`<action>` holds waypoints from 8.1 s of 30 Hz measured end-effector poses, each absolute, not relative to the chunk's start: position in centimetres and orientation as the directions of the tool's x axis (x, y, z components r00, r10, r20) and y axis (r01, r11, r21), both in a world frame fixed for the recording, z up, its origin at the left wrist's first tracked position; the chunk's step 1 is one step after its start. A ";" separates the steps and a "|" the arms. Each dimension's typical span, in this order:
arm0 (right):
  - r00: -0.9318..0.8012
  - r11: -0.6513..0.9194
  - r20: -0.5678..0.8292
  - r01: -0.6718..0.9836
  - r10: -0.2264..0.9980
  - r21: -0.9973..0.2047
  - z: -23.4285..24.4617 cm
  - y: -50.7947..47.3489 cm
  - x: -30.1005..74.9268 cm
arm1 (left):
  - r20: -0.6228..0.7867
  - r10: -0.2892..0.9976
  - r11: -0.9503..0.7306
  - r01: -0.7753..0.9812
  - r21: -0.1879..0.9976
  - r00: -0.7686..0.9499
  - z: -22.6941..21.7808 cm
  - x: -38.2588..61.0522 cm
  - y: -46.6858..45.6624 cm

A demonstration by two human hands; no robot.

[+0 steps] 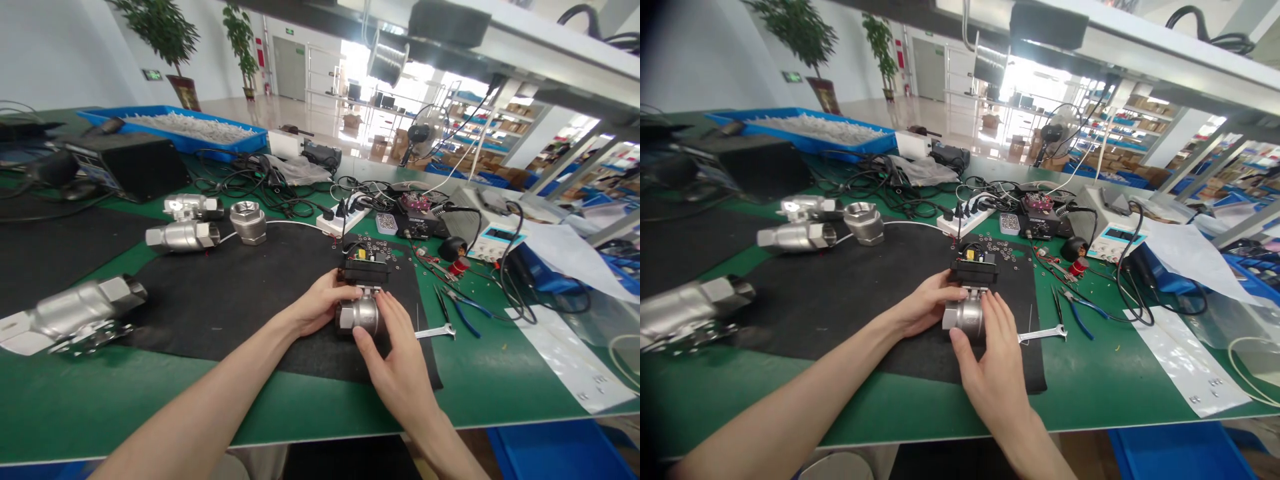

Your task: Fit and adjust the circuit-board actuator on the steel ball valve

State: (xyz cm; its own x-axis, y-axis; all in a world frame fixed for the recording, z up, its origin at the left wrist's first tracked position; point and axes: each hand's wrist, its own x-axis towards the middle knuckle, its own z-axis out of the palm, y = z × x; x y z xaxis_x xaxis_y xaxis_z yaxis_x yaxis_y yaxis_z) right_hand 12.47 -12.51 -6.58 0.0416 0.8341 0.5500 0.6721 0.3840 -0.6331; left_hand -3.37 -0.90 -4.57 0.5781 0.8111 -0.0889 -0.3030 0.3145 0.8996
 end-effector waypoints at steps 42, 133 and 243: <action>0.054 0.388 0.565 0.674 0.823 -0.629 -8.0 -11.5 13.0 | -0.123 0.821 0.336 -0.298 0.893 0.557 -4.7 -3.3 -0.7; 0.145 0.006 0.091 0.504 0.985 -0.864 -7.5 -12.7 22.4 | -0.124 0.907 0.292 -0.390 0.873 0.402 -4.1 -2.7 -2.1; 0.234 0.047 -0.041 -0.357 0.971 -0.933 -4.2 -7.9 14.7 | 0.029 0.971 0.015 -0.182 0.983 0.237 -4.1 -2.2 -1.4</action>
